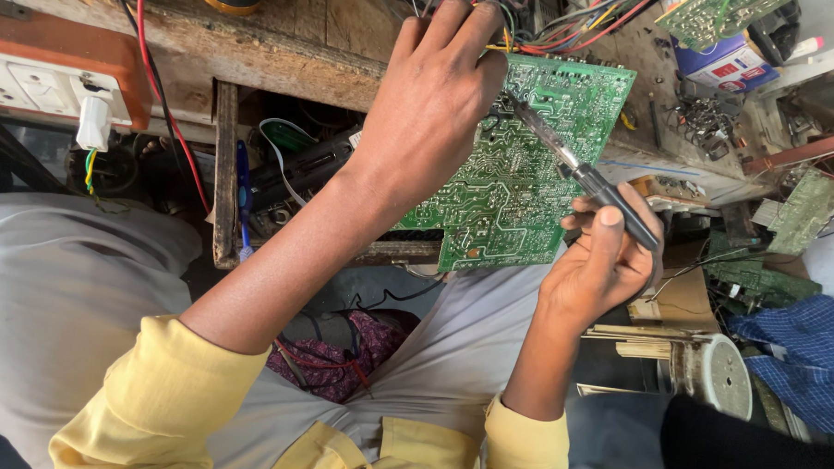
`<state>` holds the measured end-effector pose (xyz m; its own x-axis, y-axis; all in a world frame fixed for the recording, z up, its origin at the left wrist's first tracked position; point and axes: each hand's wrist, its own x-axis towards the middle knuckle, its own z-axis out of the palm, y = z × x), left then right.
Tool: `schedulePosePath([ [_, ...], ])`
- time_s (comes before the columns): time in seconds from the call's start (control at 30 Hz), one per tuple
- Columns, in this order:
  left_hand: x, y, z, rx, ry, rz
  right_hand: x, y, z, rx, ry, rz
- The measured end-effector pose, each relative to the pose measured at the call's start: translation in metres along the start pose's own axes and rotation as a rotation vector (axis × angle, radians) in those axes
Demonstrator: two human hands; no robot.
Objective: The person sits on the floor of an electronics repair shop and repairs a television mainboard. They unscrew components with a screwdriver, handle the board and its wiring, then solder the board with a soldering iron while feeding solder and using a desoldering pump, and finally pick up a remote control.
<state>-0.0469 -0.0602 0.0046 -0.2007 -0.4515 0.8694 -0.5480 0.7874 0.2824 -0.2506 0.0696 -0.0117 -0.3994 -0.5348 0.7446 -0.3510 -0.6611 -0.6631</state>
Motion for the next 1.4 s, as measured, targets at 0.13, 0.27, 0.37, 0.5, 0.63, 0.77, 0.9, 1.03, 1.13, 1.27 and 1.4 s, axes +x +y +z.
schedulePosePath([
  [0.13, -0.0005, 0.0006, -0.0006, -0.007, -0.007, -0.008, -0.0059, -0.0002, 0.0002, -0.052, -0.021, -0.082],
  [0.27, -0.0002, 0.001, -0.0012, 0.0, -0.011, -0.009, -0.0083, 0.0005, 0.0005, -0.078, -0.023, -0.092],
  [0.37, 0.0002, 0.0003, -0.0024, -0.016, -0.005, -0.008, -0.0074, 0.0004, 0.0007, -0.081, -0.027, -0.104],
  [0.5, 0.0002, -0.0021, -0.0043, -0.06, -0.007, -0.031, -0.0042, -0.0014, 0.0001, -0.05, -0.026, -0.077],
  [0.63, 0.0, -0.0044, -0.0048, -0.047, 0.029, -0.023, -0.0021, -0.0034, -0.0002, -0.04, -0.028, -0.064],
  [0.77, 0.0004, -0.0044, -0.0038, -0.038, 0.022, -0.033, -0.0022, -0.0042, 0.0004, -0.03, -0.027, -0.053],
  [0.9, 0.0002, -0.0041, -0.0038, -0.052, 0.019, -0.036, -0.0028, -0.0042, 0.0007, -0.021, -0.029, -0.045],
  [1.03, 0.0009, -0.0045, -0.0038, -0.056, 0.02, -0.036, -0.0025, -0.0037, 0.0007, -0.021, -0.033, -0.045],
  [1.13, 0.0008, -0.005, -0.004, -0.048, 0.042, -0.023, -0.0018, -0.0031, 0.001, -0.018, -0.028, -0.041],
  [1.27, -0.0013, -0.0053, -0.0058, -0.063, 0.033, -0.028, -0.0018, -0.0043, 0.0001, -0.011, -0.014, -0.022],
  [1.4, -0.0015, -0.0045, -0.0069, -0.074, 0.009, -0.038, -0.001, -0.0073, -0.0044, -0.007, -0.017, -0.044],
])
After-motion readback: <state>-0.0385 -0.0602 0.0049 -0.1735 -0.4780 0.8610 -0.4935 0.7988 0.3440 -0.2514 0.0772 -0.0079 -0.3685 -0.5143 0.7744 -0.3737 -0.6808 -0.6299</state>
